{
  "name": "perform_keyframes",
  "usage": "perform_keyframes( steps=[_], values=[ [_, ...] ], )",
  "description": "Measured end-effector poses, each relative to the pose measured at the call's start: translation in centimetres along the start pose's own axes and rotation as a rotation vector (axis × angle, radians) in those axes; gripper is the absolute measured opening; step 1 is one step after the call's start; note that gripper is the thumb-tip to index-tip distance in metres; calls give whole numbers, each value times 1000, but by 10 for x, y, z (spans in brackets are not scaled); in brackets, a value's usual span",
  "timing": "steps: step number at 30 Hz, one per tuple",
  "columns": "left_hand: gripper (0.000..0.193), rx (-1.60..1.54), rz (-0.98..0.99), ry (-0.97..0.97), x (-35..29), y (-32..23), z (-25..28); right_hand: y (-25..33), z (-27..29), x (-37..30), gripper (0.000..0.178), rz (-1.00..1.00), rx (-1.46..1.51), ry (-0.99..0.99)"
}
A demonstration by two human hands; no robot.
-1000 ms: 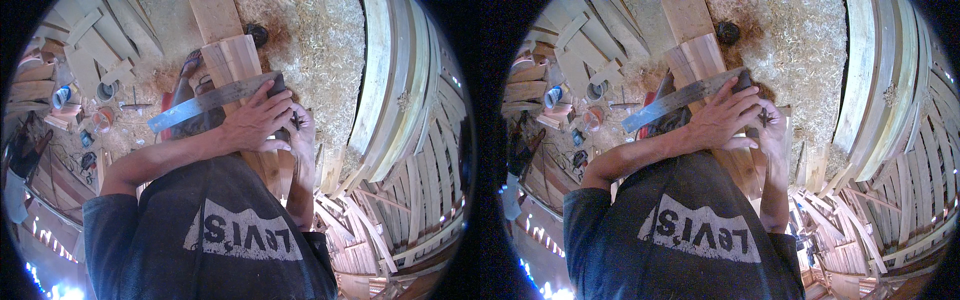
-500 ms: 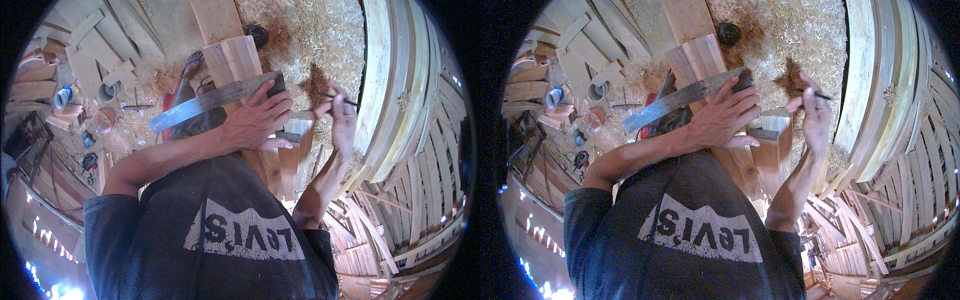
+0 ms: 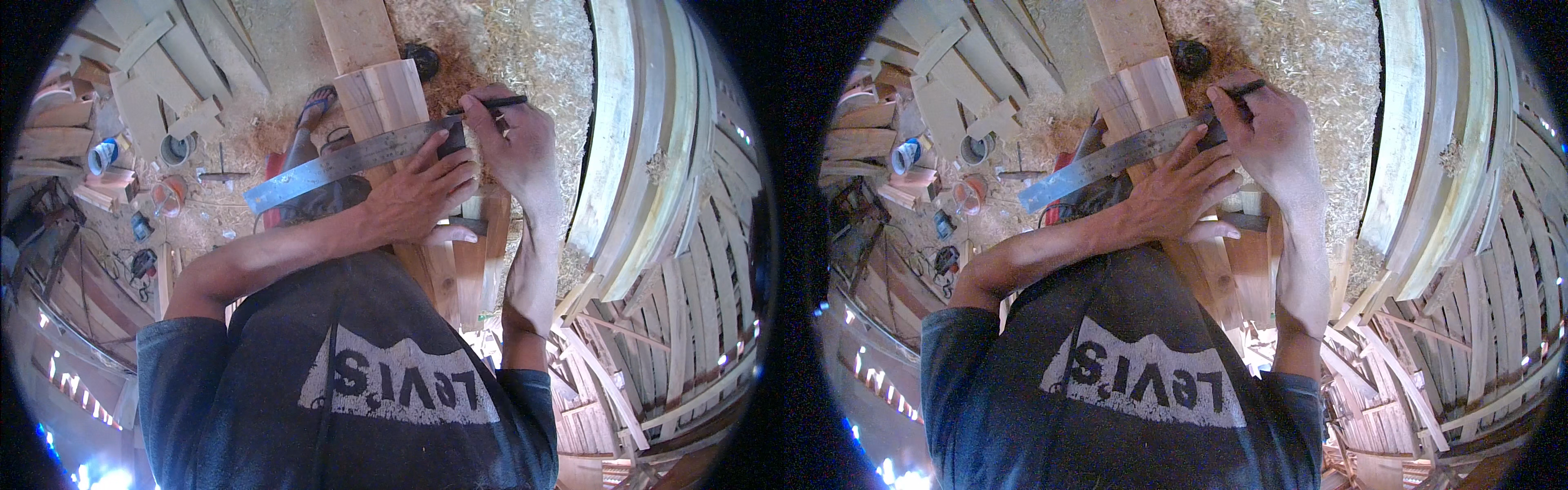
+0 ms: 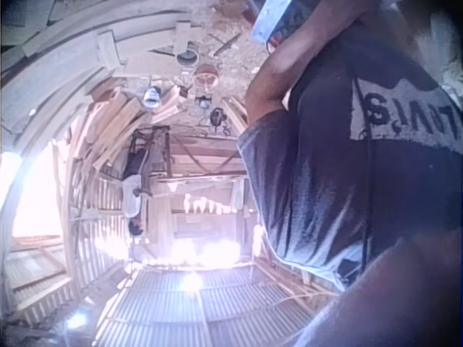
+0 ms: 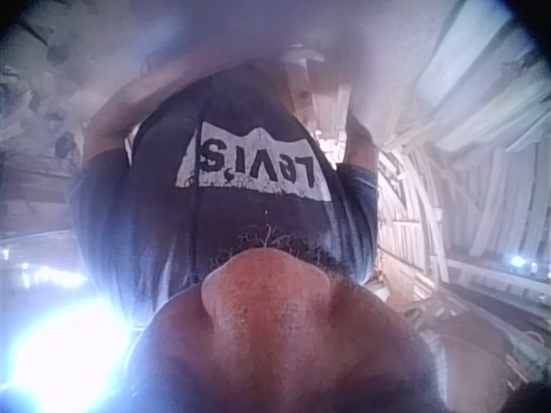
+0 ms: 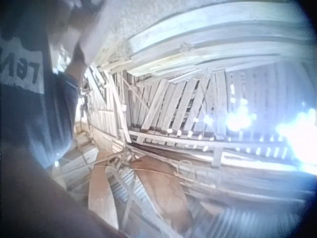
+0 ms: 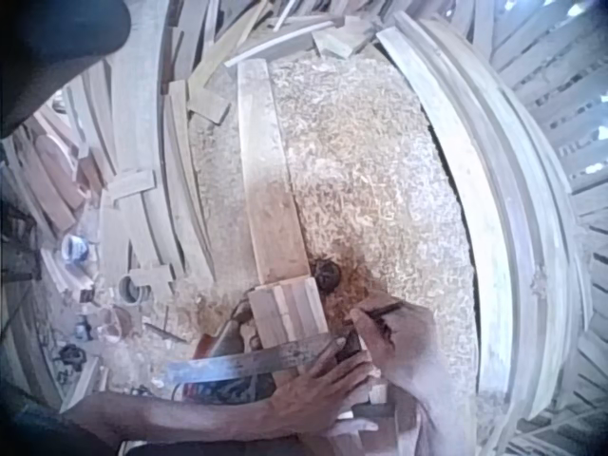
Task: The person uses a metal square and a pencil to mark measurements on a wooden plank. They repeatedly position the square on the wood, draw a line, and then move the plank to repeat the process on different sections.
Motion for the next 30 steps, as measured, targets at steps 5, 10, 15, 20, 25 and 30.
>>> perform_keyframes(
  steps=[5, 10, 15, 20, 25, 30],
  values=[
    [81, -2, -14, -48, -3, -2, 0, 25, -33, 1, 23, 120, 224, 157],
    [81, 11, 1, 29, -2, 0, -4, 2, -3, -9, 21, -35, 77, 67],
    [76, -80, -1, 50, 1, 0, 1, -74, 8, -61, 27, -454, 625, -17],
    [73, -177, -19, -42, 2, 2, 9, -106, -61, -120, 42, -602, 1164, 166],
    [67, -120, -10, 5, 7, 9, 15, -98, -70, -119, 44, -465, 1356, 184],
    [62, -72, 0, -7, 18, 28, 26, -89, -84, -106, 38, -525, 1137, 49]
  ],
)
Point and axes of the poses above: each hand's wrist, its own x-axis towards the middle knuckle, its own z-axis out of the back of the hand, y = z × x, the point moved 8 cm from there along x, towards the middle knuckle, and after that the axes turned 2 degrees about y, right-handed, at the moved point
